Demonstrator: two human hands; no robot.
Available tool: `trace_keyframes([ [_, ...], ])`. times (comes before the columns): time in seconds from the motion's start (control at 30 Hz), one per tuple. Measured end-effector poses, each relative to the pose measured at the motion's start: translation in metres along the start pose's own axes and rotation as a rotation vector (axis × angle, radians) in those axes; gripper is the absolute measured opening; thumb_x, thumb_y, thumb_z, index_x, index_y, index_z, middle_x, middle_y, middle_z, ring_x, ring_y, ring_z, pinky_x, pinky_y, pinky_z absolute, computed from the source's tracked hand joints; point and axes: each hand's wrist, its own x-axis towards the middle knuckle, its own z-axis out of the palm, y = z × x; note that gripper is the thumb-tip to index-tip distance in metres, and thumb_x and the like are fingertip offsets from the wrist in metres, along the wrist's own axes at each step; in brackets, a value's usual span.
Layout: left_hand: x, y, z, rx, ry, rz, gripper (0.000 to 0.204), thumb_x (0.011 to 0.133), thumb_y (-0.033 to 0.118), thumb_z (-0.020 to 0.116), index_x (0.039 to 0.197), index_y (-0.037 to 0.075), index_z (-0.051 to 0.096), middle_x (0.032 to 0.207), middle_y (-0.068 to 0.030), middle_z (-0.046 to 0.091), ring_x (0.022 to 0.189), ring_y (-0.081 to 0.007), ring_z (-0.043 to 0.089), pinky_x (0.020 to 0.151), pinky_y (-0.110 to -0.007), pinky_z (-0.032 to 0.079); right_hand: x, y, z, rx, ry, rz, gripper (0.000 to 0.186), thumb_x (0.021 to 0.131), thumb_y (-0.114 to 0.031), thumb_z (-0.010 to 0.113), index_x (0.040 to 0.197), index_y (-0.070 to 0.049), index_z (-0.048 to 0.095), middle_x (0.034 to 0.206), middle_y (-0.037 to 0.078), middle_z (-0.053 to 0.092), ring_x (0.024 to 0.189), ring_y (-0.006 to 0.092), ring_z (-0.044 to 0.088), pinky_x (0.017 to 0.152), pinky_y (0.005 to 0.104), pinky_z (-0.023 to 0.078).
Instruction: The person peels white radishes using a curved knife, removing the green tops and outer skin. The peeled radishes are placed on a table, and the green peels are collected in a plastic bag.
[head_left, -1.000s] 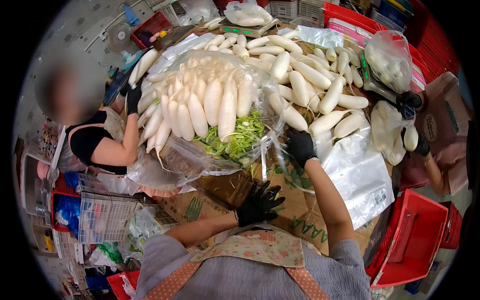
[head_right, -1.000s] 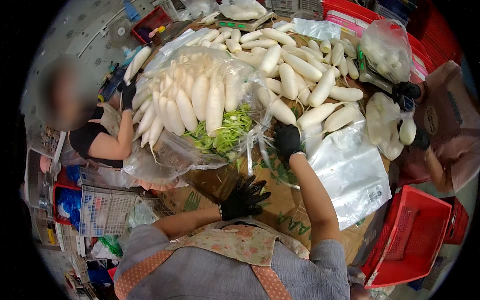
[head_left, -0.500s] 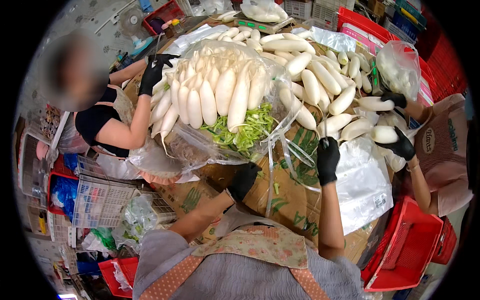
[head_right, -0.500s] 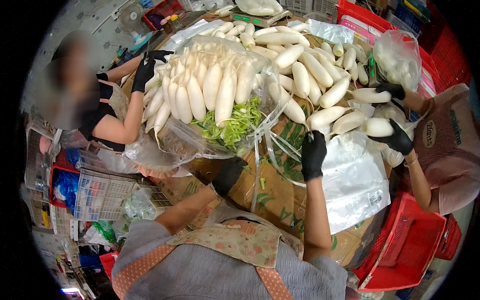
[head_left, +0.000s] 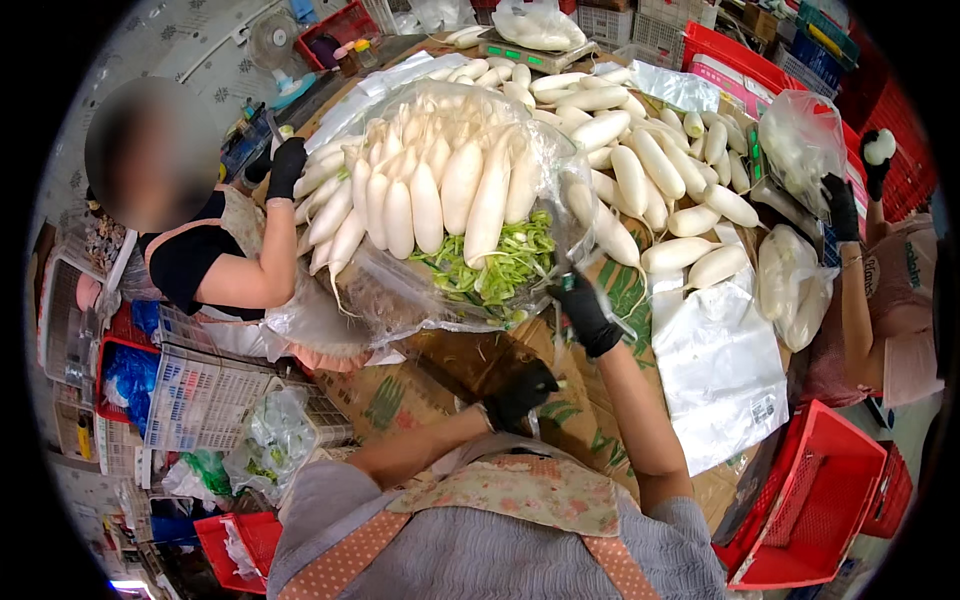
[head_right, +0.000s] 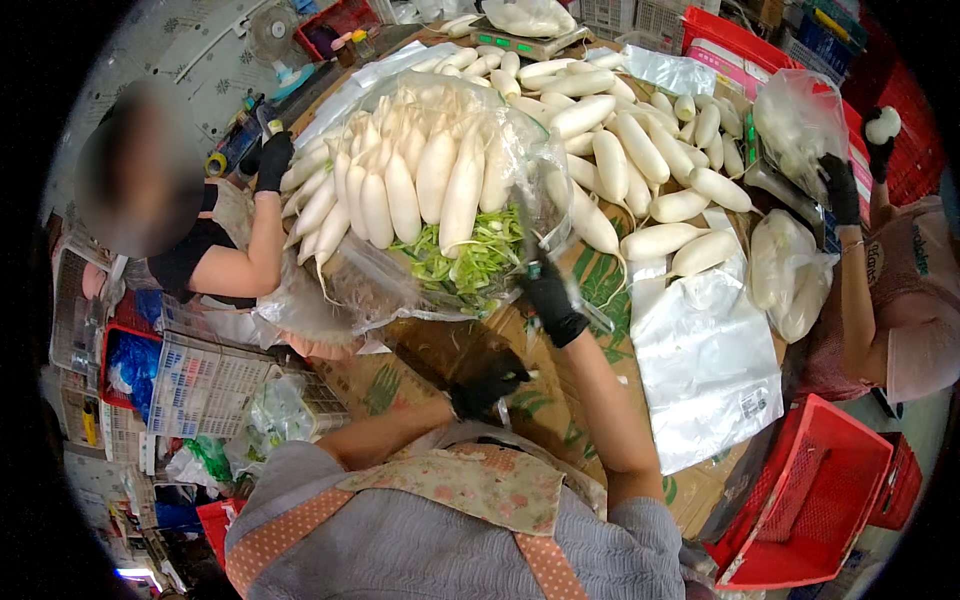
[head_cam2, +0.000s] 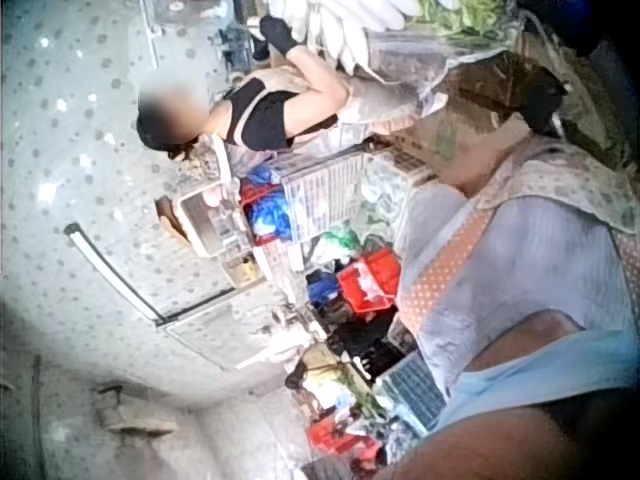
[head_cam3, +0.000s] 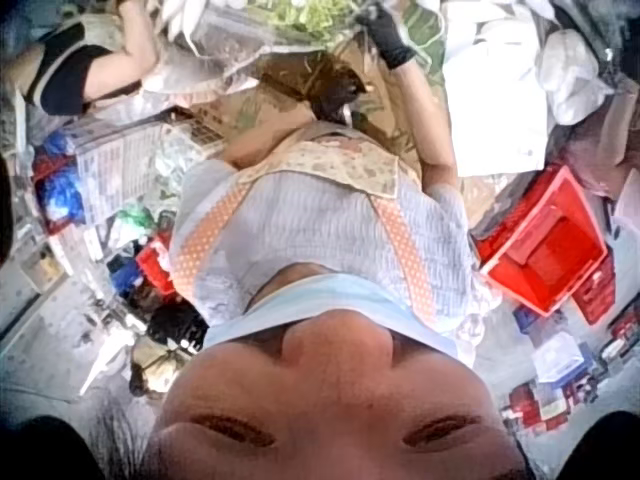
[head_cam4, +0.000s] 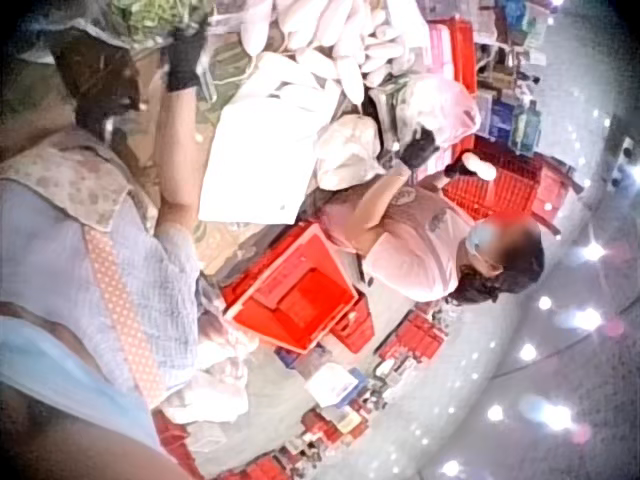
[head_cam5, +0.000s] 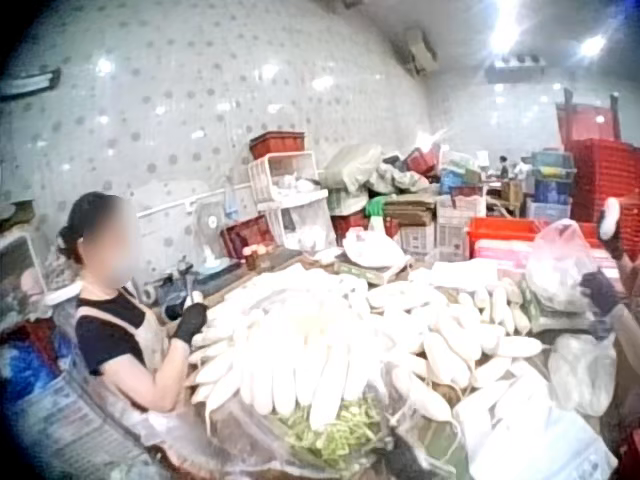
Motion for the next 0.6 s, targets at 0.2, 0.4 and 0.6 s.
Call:
trace_keyframes([
  [0.2, 0.023, -0.021, -0.168, -0.13, 0.47, -0.325, 0.018, 0.074, 0.0, 0.054, 0.092, 0.003, 0.057, 0.086, -0.0095, 0.057, 0.081, -0.0181, 0.054, 0.073, -0.027, 0.043, 0.027, 0.038, -0.085, 0.129, 0.074, 0.245, 0.025, 0.073, -0.01, 0.062, 0.094, 0.0, 0.054, 0.071, 0.004, 0.057, 0.06, 0.0119, 0.052, 0.054, 0.0258, 0.041],
  [0.4, 0.068, -0.034, -0.218, 0.946, 0.676, -0.163, 0.044, 0.065, 0.018, 0.068, 0.105, 0.008, 0.053, 0.115, -0.0177, 0.044, 0.103, -0.0346, 0.042, 0.089, -0.041, 0.035, 0.008, -0.037, -0.055, -0.379, 0.576, -0.32, 0.04, 0.075, -0.01, 0.058, 0.113, -0.002, 0.048, 0.095, 0.02, 0.058, 0.087, 0.0317, 0.057, 0.072, 0.0366, 0.045],
  [0.6, 0.15, -0.018, -0.156, 0.819, 0.621, -0.509, 0.075, 0.063, 0.037, 0.069, 0.122, 0.002, 0.037, 0.109, -0.02, 0.046, 0.093, -0.0344, 0.05, 0.077, -0.041, 0.044, 0.079, -0.083, 0.013, -0.44, -0.183, -0.221, 0.038, 0.074, -0.024, 0.057, 0.105, -0.003, 0.052, 0.091, 0.02, 0.059, 0.088, 0.0352, 0.055, 0.079, 0.0393, 0.042],
])
